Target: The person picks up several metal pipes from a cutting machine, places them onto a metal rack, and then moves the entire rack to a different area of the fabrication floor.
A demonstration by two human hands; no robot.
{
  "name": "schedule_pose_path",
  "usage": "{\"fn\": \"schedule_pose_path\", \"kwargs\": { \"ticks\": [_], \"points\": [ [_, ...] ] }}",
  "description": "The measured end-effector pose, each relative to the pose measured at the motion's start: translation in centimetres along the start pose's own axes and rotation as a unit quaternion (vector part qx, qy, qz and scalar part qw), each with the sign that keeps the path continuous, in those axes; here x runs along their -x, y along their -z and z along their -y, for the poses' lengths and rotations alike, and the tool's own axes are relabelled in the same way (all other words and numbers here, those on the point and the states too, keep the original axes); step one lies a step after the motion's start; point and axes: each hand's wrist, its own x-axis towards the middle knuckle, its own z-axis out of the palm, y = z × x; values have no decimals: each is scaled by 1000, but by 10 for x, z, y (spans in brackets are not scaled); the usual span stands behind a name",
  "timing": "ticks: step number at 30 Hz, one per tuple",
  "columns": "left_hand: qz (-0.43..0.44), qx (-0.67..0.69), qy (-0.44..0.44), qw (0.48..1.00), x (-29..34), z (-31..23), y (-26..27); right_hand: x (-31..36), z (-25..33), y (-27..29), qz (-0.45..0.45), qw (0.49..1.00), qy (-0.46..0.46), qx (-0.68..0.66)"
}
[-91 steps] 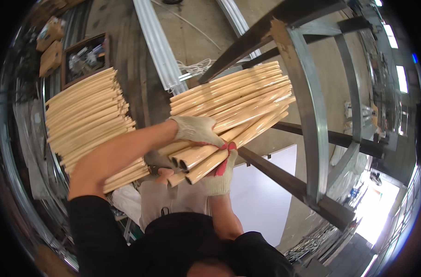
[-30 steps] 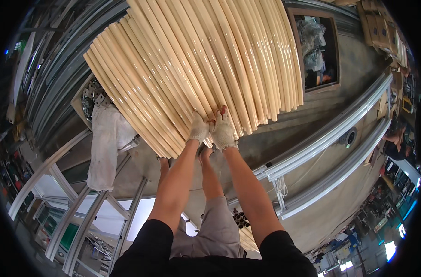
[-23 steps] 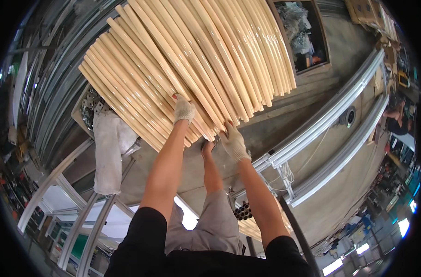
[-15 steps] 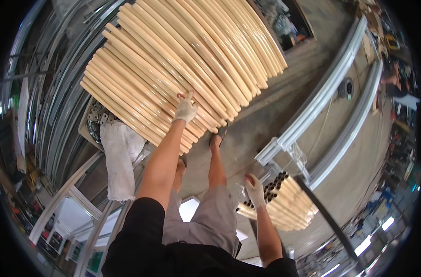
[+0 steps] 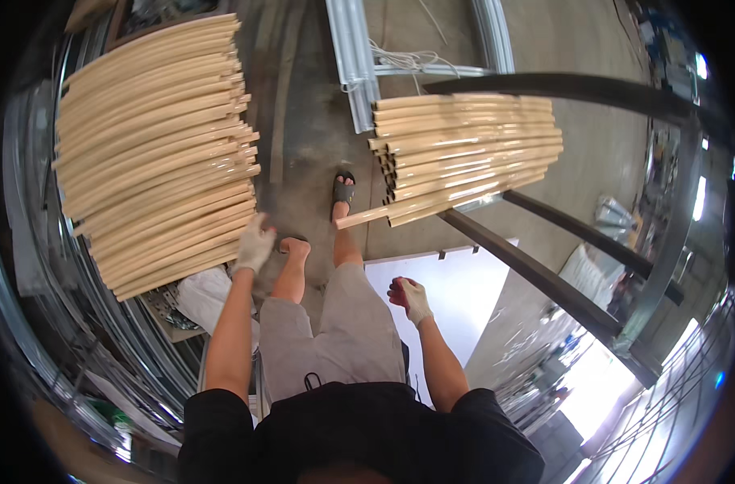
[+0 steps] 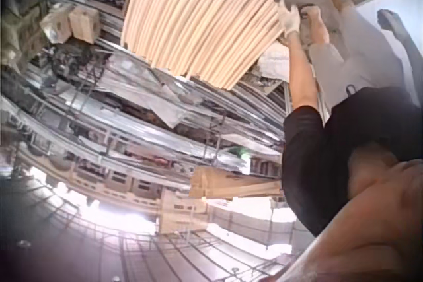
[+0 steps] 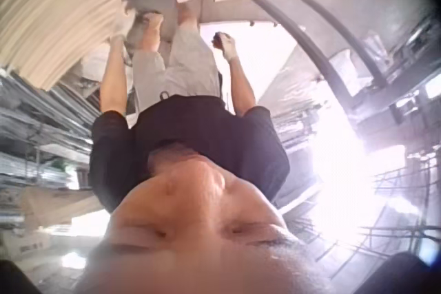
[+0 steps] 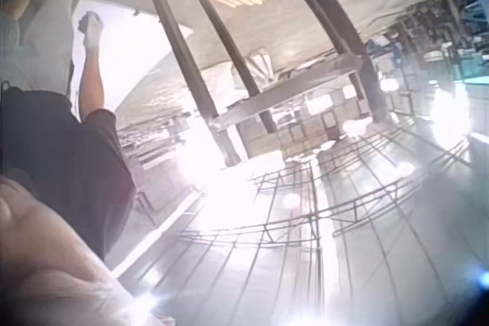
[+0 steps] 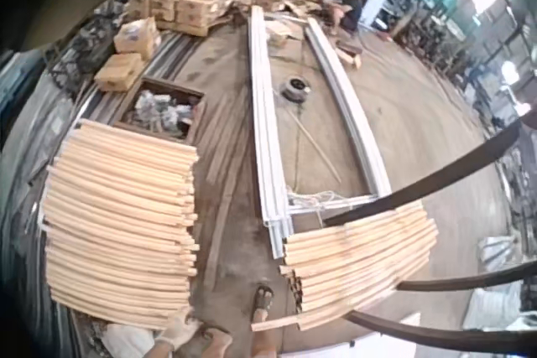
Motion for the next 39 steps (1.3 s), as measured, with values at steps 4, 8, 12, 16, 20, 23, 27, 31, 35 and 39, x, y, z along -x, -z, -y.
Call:
{"fn": "schedule_pose_path", "kwargs": {
  "ticks": [4,8,12,16,20,23,27,31,35,39],
  "points": [
    [-11,51,-72,996,18,-72,-104,-64,4,21,56,985,7,-163],
    [-66,336,270,900,-18,-130,-205,-125,44,27,48,964,17,-260],
    [-95,481,224,843,-36,-136,-296,-183,95,55,89,917,38,-386],
    [-32,360,-3,933,-50,-156,-351,-206,131,42,119,892,19,-436],
    [-83,480,139,862,-60,-175,-371,-227,141,25,168,829,91,-525],
    [-103,347,115,925,-67,-162,-333,-234,153,19,172,811,109,-548],
    [-235,206,-76,947,-73,-240,-256,-230,152,30,166,815,109,-545],
    [-216,-66,-338,914,-93,-351,-205,-218,132,52,175,826,22,-535],
    [-115,-226,-394,883,-132,-410,-231,-191,113,64,155,841,8,-518],
    [-42,-392,-282,875,-128,-425,-272,-140,156,40,5,913,12,-407]
  ]
}}
